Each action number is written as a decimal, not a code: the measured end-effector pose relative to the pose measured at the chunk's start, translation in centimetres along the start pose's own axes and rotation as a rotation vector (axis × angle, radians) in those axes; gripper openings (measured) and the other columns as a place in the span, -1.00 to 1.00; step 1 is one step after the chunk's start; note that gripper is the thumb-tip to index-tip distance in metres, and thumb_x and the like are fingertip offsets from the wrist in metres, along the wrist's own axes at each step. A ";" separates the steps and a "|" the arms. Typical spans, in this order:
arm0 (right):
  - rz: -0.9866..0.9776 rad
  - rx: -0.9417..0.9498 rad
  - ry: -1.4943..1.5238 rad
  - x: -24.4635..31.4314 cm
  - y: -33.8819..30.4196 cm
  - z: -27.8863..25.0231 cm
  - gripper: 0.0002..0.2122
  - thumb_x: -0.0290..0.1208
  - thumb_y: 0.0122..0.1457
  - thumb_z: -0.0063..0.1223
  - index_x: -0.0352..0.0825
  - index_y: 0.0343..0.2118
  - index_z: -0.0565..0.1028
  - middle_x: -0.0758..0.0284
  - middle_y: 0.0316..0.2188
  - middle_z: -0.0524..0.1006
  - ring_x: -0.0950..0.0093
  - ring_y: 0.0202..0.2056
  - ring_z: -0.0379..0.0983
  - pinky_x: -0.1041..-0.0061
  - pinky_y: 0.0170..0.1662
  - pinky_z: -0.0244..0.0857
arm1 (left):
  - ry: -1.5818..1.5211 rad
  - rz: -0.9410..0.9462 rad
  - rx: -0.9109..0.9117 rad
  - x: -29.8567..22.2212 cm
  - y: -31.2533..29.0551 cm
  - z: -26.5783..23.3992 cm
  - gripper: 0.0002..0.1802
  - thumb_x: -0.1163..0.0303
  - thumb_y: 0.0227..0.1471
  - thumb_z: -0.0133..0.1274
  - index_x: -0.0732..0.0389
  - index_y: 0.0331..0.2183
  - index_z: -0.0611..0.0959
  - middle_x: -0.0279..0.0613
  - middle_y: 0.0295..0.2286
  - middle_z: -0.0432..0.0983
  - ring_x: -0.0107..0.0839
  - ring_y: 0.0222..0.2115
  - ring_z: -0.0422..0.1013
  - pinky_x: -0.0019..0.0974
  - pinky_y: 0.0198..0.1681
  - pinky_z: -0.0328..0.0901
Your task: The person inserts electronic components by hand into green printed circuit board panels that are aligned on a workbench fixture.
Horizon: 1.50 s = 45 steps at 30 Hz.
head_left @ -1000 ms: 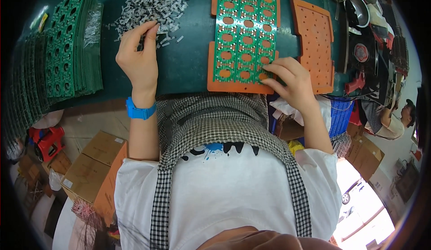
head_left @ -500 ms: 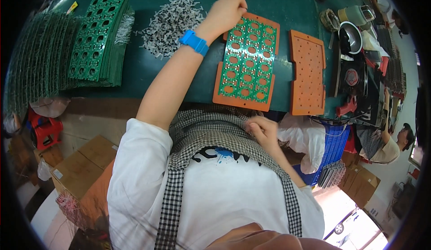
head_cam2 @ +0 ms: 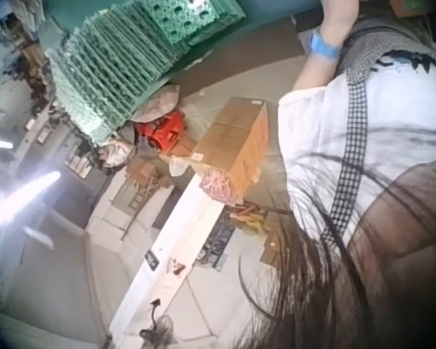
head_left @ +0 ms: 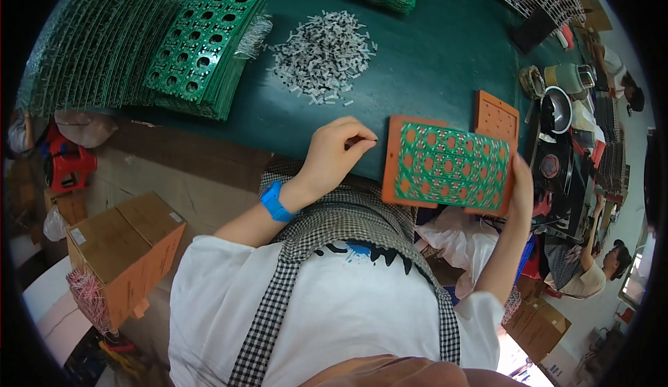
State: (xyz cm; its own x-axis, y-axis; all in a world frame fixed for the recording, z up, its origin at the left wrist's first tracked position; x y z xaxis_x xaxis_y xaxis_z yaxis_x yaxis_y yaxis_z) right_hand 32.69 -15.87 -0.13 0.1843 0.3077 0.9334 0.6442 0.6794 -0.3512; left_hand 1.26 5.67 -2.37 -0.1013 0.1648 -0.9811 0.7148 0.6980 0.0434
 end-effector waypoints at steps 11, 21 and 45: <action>-0.265 0.386 -0.887 6.4 14.0 18.3 -0.76 -0.32 0.20 0.03 -0.38 -0.21 0.58 0.37 -0.32 0.55 0.63 -0.24 0.40 0.59 -0.15 0.26 | -0.554 -0.268 -0.154 1.8 1.9 -0.9 -0.78 0.65 -0.01 0.08 0.37 -0.23 0.53 -0.21 -0.41 0.50 -0.55 -0.38 0.46 -0.52 -0.29 0.38; -0.537 0.692 -0.390 4.1 1.9 22.4 -0.91 -0.51 0.01 0.18 -0.36 -0.40 0.56 0.32 -0.40 0.53 0.48 -0.40 0.46 0.51 -0.30 0.32 | -0.850 -0.358 0.141 1.3 3.7 1.8 -0.63 0.61 -0.01 0.10 0.34 -0.14 0.38 -0.18 -0.41 0.51 -0.53 -0.40 0.47 -0.51 -0.32 0.37; -0.813 0.155 -0.888 5.5 11.5 19.6 -0.92 -0.47 0.10 0.07 -0.35 -0.40 0.48 0.30 -0.47 0.44 0.35 -0.42 0.43 0.46 -0.36 0.30 | 0.891 0.156 -0.189 -0.7 4.5 -3.4 -0.81 0.42 -0.13 0.18 0.15 -0.38 0.54 -0.28 -0.40 0.35 -0.26 -0.31 0.28 -0.19 -0.22 0.13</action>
State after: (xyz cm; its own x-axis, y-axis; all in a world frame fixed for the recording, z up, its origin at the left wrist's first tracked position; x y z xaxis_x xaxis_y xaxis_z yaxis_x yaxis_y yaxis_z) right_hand 26.57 6.64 -0.46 -0.8444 0.0623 0.5321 0.2283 0.9404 0.2522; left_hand 2.21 11.08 -0.82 -0.5641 0.6873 -0.4575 0.6484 0.7119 0.2700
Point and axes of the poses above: each hand's wrist, its own y-axis towards the middle knuckle, its own z-axis out of the palm, x = y × z, the point moved 6 cm from there along y, towards the middle knuckle
